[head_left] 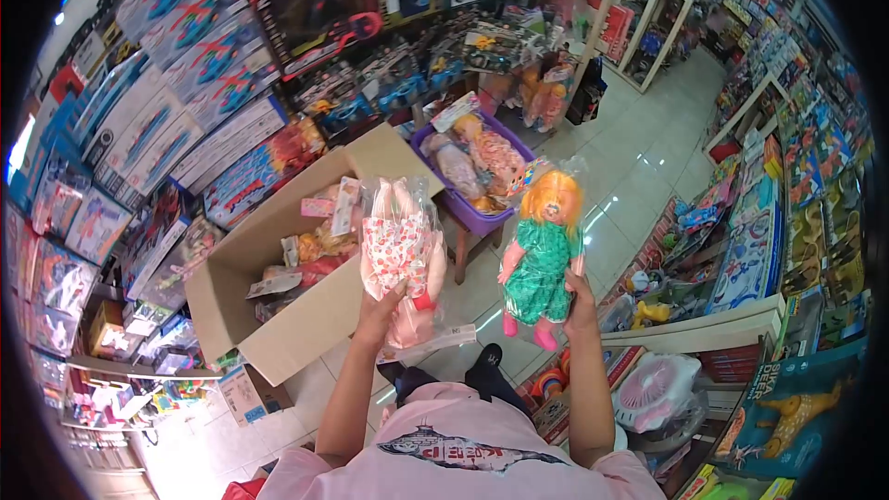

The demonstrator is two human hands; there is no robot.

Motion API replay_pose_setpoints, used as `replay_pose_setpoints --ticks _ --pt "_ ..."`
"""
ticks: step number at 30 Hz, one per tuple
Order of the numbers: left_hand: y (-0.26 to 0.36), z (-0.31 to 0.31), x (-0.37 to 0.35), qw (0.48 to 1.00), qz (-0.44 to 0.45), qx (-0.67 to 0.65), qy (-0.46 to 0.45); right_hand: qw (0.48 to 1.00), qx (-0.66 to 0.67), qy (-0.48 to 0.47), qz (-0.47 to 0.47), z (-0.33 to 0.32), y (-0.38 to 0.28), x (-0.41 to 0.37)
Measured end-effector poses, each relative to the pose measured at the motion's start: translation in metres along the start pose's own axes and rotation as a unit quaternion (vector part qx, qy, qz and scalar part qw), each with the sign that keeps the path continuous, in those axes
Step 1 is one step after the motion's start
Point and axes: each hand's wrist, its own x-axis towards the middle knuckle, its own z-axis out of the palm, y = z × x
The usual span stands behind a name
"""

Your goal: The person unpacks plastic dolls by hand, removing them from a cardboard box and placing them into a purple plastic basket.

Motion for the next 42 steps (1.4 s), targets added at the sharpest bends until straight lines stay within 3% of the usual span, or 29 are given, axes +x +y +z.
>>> replay_pose_setpoints --ticks 2,11,18,21,25,28,33,38,42 --pt "-0.018 0.020 0.007 1.000 0.014 0.002 0.014 0.997 -0.015 0.040 0.062 -0.029 -0.010 0.002" --pt "-0.045 0.089 0.024 0.996 0.047 -0.002 0.071 0.997 0.042 0.037 0.055 -0.100 -0.037 0.023" --pt "-0.043 0.096 0.049 0.994 0.057 0.017 0.097 0.995 0.058 0.041 0.065 -0.102 -0.047 0.057" --pt "-0.039 0.096 0.072 0.990 0.070 0.034 0.122 0.990 0.005 0.110 0.093 -0.105 -0.046 0.075" --pt "-0.030 0.097 0.109 0.981 0.074 0.052 0.172 0.979 -0.052 0.132 0.145 -0.107 -0.045 0.114" --pt "-0.034 0.087 0.157 0.976 0.119 -0.022 0.181 0.982 -0.102 0.087 0.133 -0.096 -0.038 0.173" --pt "-0.034 0.087 0.201 0.961 0.115 -0.070 0.242 0.972 -0.171 0.032 0.157 -0.088 -0.035 0.245" --pt "-0.033 0.087 0.215 0.947 0.085 -0.061 0.303 0.961 -0.222 0.011 0.163 -0.071 -0.017 0.300" --pt "-0.026 0.096 0.218 0.940 0.111 -0.063 0.315 0.957 -0.219 -0.052 0.182 -0.045 0.024 0.347"
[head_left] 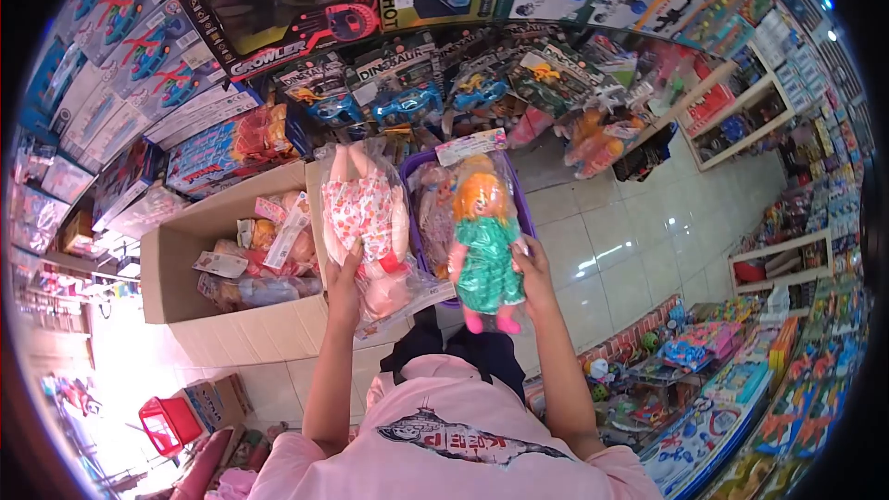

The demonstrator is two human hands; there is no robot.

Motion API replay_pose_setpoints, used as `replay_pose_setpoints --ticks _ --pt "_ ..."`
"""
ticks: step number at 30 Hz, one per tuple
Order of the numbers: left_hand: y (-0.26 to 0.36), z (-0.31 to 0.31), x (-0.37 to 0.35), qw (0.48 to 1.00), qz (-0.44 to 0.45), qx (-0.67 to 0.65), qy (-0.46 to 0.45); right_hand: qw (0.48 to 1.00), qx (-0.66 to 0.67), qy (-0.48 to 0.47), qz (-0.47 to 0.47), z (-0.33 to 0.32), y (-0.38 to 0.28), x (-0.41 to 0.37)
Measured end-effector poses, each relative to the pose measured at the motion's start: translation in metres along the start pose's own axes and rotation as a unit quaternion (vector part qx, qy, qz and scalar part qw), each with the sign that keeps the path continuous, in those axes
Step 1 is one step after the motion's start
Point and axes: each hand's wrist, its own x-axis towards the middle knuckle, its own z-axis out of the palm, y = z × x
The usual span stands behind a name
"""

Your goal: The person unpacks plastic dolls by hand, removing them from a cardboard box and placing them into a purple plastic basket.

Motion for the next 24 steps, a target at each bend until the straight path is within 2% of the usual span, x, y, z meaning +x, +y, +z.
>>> replay_pose_setpoints --ticks 3,6,7,10,12,14,15,16,17,18,20,24 --pt "-0.006 0.002 -0.002 1.000 0.003 -0.006 0.028 0.993 -0.067 -0.091 -0.030 0.020 0.019 0.052" --pt "-0.011 0.005 -0.007 0.996 0.029 0.021 0.087 0.995 -0.015 -0.102 0.013 0.048 0.033 0.083" --pt "-0.010 0.008 -0.011 0.994 0.029 0.007 0.109 0.989 -0.035 -0.145 0.008 0.050 0.039 0.096" --pt "-0.020 0.006 -0.024 0.989 0.046 -0.024 0.139 0.982 -0.066 -0.172 0.033 0.050 0.071 0.128" --pt "-0.024 0.013 -0.035 0.979 0.053 0.000 0.199 0.976 -0.098 -0.193 0.032 0.038 0.079 0.145" --pt "-0.021 0.033 -0.049 0.973 0.077 0.002 0.218 0.920 -0.220 -0.318 -0.068 0.033 0.052 0.139" --pt "-0.022 0.042 -0.055 0.969 0.080 -0.001 0.234 0.917 -0.218 -0.328 -0.063 0.032 0.039 0.130" --pt "-0.024 0.051 -0.062 0.965 0.082 -0.004 0.250 0.881 -0.331 -0.295 -0.168 0.031 0.027 0.119" --pt "-0.026 0.061 -0.069 0.962 0.082 -0.002 0.259 0.821 -0.434 -0.253 -0.271 0.029 0.020 0.111" --pt "-0.026 0.072 -0.074 0.962 0.077 -0.012 0.263 0.820 -0.432 -0.263 -0.268 0.026 0.016 0.107" --pt "-0.037 0.083 -0.083 0.957 0.078 -0.019 0.277 0.647 -0.614 -0.339 -0.298 0.024 0.014 0.106" --pt "-0.064 0.096 -0.100 0.952 0.086 0.005 0.293 0.666 -0.572 -0.369 -0.303 0.021 0.033 0.127"
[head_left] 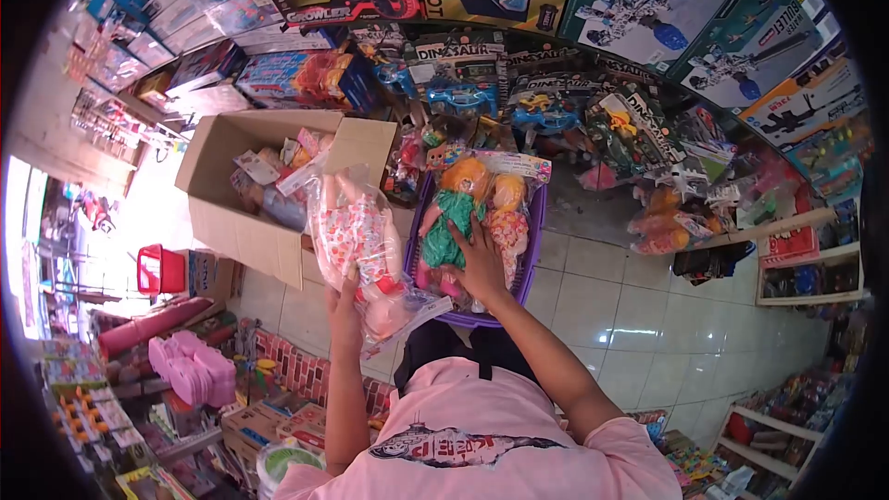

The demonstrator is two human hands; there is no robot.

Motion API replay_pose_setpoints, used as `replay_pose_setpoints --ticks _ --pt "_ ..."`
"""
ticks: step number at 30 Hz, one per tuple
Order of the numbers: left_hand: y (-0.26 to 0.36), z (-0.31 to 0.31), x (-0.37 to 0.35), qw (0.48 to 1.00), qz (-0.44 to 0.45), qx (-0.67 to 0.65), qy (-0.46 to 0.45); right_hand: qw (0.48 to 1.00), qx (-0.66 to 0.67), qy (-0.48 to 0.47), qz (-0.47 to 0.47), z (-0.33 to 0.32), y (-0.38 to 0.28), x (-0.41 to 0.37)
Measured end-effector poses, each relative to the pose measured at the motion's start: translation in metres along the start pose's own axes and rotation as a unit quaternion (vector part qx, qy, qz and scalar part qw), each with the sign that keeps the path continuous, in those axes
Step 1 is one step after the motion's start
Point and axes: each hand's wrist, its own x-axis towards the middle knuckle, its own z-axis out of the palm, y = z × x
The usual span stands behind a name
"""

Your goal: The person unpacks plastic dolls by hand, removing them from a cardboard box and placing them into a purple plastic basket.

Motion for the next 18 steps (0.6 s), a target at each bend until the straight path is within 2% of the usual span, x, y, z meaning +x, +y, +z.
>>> replay_pose_setpoints --ticks 3,6,8,9,11,12,13,14,15,16,18 --pt "-0.001 0.015 -0.021 0.999 -0.034 0.001 -0.023 1.000 0.013 -0.001 -0.014 -0.001 0.005 -0.005" --pt "-0.019 0.022 -0.022 0.997 -0.007 0.059 -0.041 0.998 0.054 -0.012 -0.038 -0.006 0.022 -0.003" --pt "-0.026 0.036 -0.020 0.997 -0.026 0.054 -0.052 0.995 0.061 0.010 -0.075 -0.002 0.036 -0.006" --pt "-0.037 0.042 -0.016 0.995 0.001 0.070 -0.070 0.995 0.060 0.011 -0.076 -0.008 0.036 -0.010" --pt "-0.042 0.057 -0.013 0.983 0.051 0.123 -0.124 0.970 0.240 -0.023 0.026 -0.024 0.031 -0.022" --pt "-0.046 0.065 -0.013 0.984 0.053 0.119 -0.124 0.971 0.237 -0.022 0.024 -0.022 0.029 -0.028" --pt "-0.054 0.072 -0.011 0.983 0.015 0.086 -0.164 0.924 0.379 0.038 0.025 -0.016 0.026 -0.035" --pt "-0.062 0.078 -0.009 0.977 -0.021 0.052 -0.203 0.854 0.511 0.097 0.024 -0.014 0.027 -0.041" --pt "-0.072 0.082 -0.006 0.973 -0.050 0.049 -0.221 0.829 0.552 0.015 0.089 -0.040 0.023 -0.054" --pt "-0.084 0.087 -0.002 0.973 -0.046 0.045 -0.222 0.831 0.549 0.015 0.085 -0.048 0.019 -0.059" --pt "-0.104 0.103 0.005 0.949 0.025 0.162 -0.271 0.859 0.492 0.139 0.017 -0.058 0.014 -0.063"
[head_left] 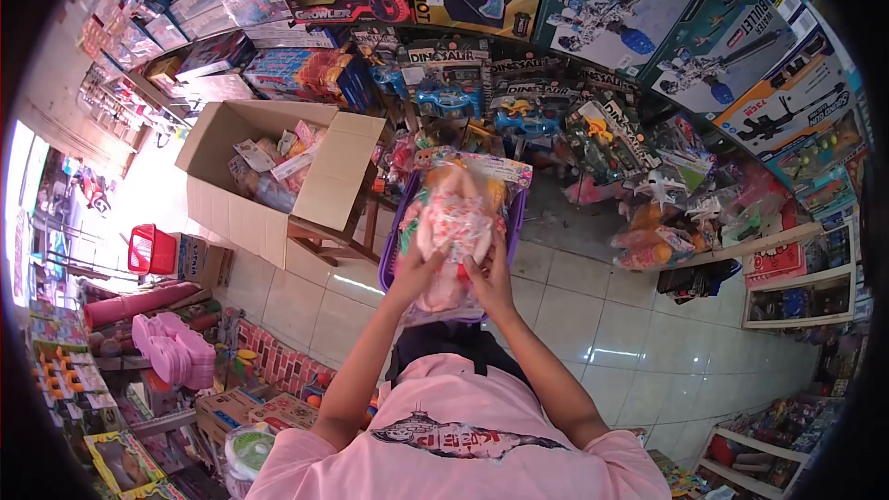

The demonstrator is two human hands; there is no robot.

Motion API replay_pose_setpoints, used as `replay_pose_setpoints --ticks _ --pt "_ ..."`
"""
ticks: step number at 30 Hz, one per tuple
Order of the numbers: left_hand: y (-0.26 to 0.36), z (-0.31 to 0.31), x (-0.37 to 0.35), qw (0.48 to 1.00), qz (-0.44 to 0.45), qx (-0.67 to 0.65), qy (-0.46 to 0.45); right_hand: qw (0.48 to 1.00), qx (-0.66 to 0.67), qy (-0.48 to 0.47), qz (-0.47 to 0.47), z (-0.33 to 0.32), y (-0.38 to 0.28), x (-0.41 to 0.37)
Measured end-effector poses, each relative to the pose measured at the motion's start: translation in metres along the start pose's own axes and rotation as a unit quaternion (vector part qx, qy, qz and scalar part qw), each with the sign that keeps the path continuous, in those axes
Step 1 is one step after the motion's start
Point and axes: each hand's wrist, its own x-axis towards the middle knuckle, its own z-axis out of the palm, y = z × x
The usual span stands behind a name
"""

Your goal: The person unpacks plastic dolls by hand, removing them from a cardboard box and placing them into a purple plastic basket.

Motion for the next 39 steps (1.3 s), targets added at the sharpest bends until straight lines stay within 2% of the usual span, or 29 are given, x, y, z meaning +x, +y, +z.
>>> replay_pose_setpoints --ticks 2,4,5,6,8,9,11,13,15,20,24,26,28,30,31,32,33,34,36,37,39 --pt "0.007 0.016 0.012 1.000 0.025 -0.001 -0.019 0.999 -0.032 0.026 0.004 -0.005 0.007 0.004" --pt "0.002 0.026 0.024 0.977 0.125 0.171 0.005 0.984 -0.113 0.121 -0.059 -0.009 0.007 0.010" --pt "-0.001 0.029 0.027 0.961 0.160 0.224 0.019 0.975 -0.171 0.137 -0.023 -0.015 0.005 0.007" --pt "-0.002 0.029 0.028 0.961 0.161 0.224 0.020 0.975 -0.171 0.138 -0.025 -0.020 0.007 0.008" --pt "-0.005 0.027 0.031 0.861 0.230 0.453 -0.013 0.909 -0.400 0.099 -0.051 -0.028 0.015 0.012" --pt "-0.020 0.028 0.030 0.835 0.236 0.497 -0.025 0.910 -0.400 0.100 -0.053 -0.030 0.021 0.013" --pt "-0.033 0.027 0.023 0.832 0.222 0.508 -0.025 0.871 -0.481 0.068 -0.073 -0.033 0.035 0.010" --pt "-0.034 0.027 0.022 0.828 0.209 0.519 -0.024 0.880 -0.468 0.053 -0.059 -0.036 0.043 0.010" --pt "-0.036 0.029 0.018 0.847 0.193 0.495 -0.015 0.888 -0.457 0.038 -0.042 -0.041 0.052 0.008" --pt "-0.045 0.030 0.011 0.842 0.187 0.506 0.005 0.865 -0.501 -0.023 -0.007 -0.055 0.067 0.008" --pt "-0.045 0.029 0.014 0.850 0.173 0.498 0.008 0.858 -0.514 -0.017 0.003 -0.051 0.071 0.010" --pt "-0.043 0.027 0.014 0.843 0.177 0.507 0.003 0.854 -0.520 0.009 -0.022 -0.050 0.071 0.009" --pt "-0.032 0.025 0.013 0.837 0.181 0.517 -0.001 0.872 -0.489 0.002 -0.034 -0.057 0.073 0.008" --pt "-0.021 0.019 0.007 0.865 0.216 0.452 -0.026 0.888 -0.458 -0.005 -0.043 -0.067 0.077 0.008" --pt "-0.023 0.015 0.004 0.865 0.215 0.453 -0.023 0.962 -0.267 0.059 -0.019 -0.073 0.087 0.008" --pt "-0.025 0.009 -0.004 0.886 0.213 0.410 0.042 0.991 -0.064 0.120 0.008 -0.079 0.097 0.007" --pt "-0.029 0.001 -0.012 0.901 0.209 0.365 0.108 0.982 -0.097 0.154 0.041 -0.092 0.112 -0.001" --pt "-0.034 -0.009 -0.021 0.887 0.215 0.369 0.178 0.971 -0.130 0.188 0.073 -0.108 0.132 -0.013" --pt "-0.060 -0.036 -0.048 0.855 0.193 0.371 0.307 0.951 -0.172 0.200 0.162 -0.133 0.184 -0.038" --pt "-0.084 -0.052 -0.065 0.838 0.165 0.369 0.367 0.940 -0.164 0.159 0.252 -0.148 0.218 -0.055" --pt "-0.131 -0.080 -0.110 0.875 -0.037 0.271 0.400 0.891 -0.196 0.049 0.406 -0.170 0.273 -0.097"
